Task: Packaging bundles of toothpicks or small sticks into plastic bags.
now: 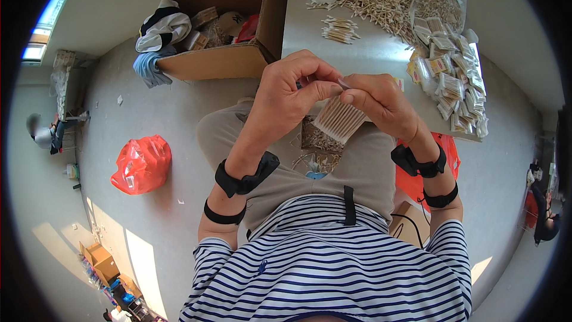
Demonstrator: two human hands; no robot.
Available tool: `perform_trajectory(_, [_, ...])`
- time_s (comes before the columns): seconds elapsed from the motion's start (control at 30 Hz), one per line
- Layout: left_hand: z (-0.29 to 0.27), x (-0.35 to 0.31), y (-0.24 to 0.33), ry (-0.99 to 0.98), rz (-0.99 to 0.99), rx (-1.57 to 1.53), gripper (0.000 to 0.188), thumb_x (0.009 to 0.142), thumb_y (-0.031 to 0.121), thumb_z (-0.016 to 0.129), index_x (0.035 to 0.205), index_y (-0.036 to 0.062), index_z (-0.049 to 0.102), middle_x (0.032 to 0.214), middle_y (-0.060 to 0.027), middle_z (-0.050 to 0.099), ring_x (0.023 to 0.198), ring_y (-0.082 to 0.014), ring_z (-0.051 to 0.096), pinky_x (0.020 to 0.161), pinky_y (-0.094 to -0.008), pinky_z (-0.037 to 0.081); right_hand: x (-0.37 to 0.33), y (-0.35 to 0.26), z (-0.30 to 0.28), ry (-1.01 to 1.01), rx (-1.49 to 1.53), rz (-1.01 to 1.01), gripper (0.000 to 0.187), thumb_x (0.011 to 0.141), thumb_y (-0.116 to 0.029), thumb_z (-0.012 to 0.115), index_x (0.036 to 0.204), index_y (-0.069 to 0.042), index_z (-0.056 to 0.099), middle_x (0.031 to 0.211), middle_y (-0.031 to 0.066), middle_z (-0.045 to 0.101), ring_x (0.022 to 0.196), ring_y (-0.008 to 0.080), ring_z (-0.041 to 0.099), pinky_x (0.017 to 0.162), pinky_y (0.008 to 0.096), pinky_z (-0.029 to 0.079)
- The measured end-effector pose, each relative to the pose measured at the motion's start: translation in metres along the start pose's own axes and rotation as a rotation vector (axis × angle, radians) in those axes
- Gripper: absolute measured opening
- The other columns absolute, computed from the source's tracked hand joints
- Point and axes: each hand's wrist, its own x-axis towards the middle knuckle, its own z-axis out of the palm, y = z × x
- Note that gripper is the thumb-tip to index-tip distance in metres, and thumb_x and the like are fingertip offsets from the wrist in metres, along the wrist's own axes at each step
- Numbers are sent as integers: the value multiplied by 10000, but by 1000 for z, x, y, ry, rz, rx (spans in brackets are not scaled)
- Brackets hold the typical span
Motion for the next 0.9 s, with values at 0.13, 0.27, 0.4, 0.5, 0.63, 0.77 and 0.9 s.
perform_trajectory(0.13, [3, -10, 16, -55, -12, 58, 62, 912, -9, 704, 965, -19, 673, 912, -1, 644, 851, -71, 604, 788, -221, 505, -7, -8, 4, 70, -95, -201, 335, 952, -318, 707, 1033, 7, 695, 681, 95, 536, 606, 208, 475, 588, 340, 430])
perform_trajectory(0.27, [8, -25, 35, -26, -8, 36, 69, 928, -4, 694, 940, -5, 627, 912, 19, 613, 836, -47, 563, 767, -206, 481, -21, -34, -5, 41, -161, -4, 389, 869, -334, 791, 1049, -3, 696, 701, 52, 517, 646, 164, 471, 622, 310, 417])
perform_trajectory(0.4, [12, -35, 43, 49, 15, -57, 58, 956, 5, 670, 970, 1, 615, 924, 25, 601, 830, -34, 538, 758, -194, 462, -31, -41, 2, 243, 117, -89, 335, 812, -228, 821, 1025, -9, 684, 818, 4, 520, 778, 124, 474, 720, 281, 409])
perform_trajectory(0.5, [16, -41, 48, 68, 68, -31, 52, 959, 2, 665, 974, -3, 617, 936, 17, 600, 833, -34, 536, 758, -190, 455, -37, -46, 5, 302, 137, -74, 243, 815, -143, 789, 976, -5, 670, 861, 6, 532, 822, 124, 485, 754, 278, 413])
perform_trajectory(0.63, [18, -47, 46, 62, 112, 24, 51, 947, -1, 669, 972, -9, 625, 940, 10, 595, 841, -40, 539, 765, -195, 454, -41, -57, 10, 326, 47, -91, 151, 806, -16, 759, 903, 4, 644, 861, 37, 555, 816, 140, 549, 751, 276, 445])
perform_trajectory(0.77, [19, -48, 50, 63, 135, 88, 79, 926, 0, 680, 991, -13, 636, 971, -11, 620, 855, -63, 560, 782, -214, 472, -46, -67, 13, 350, -34, -132, 156, 786, 67, 741, 890, 12, 639, 867, 60, 568, 791, 158, 596, 717, 279, 481])
perform_trajectory(0.9, [22, -45, 74, 42, 222, 233, 130, 865, -37, 692, 988, -23, 653, 957, -45, 669, 867, -106, 604, 814, -244, 500, -48, -67, 15, 368, -119, -202, 173, 776, 84, 739, 897, 14, 636, 879, 79, 570, 762, 180, 615, 677, 289, 505])
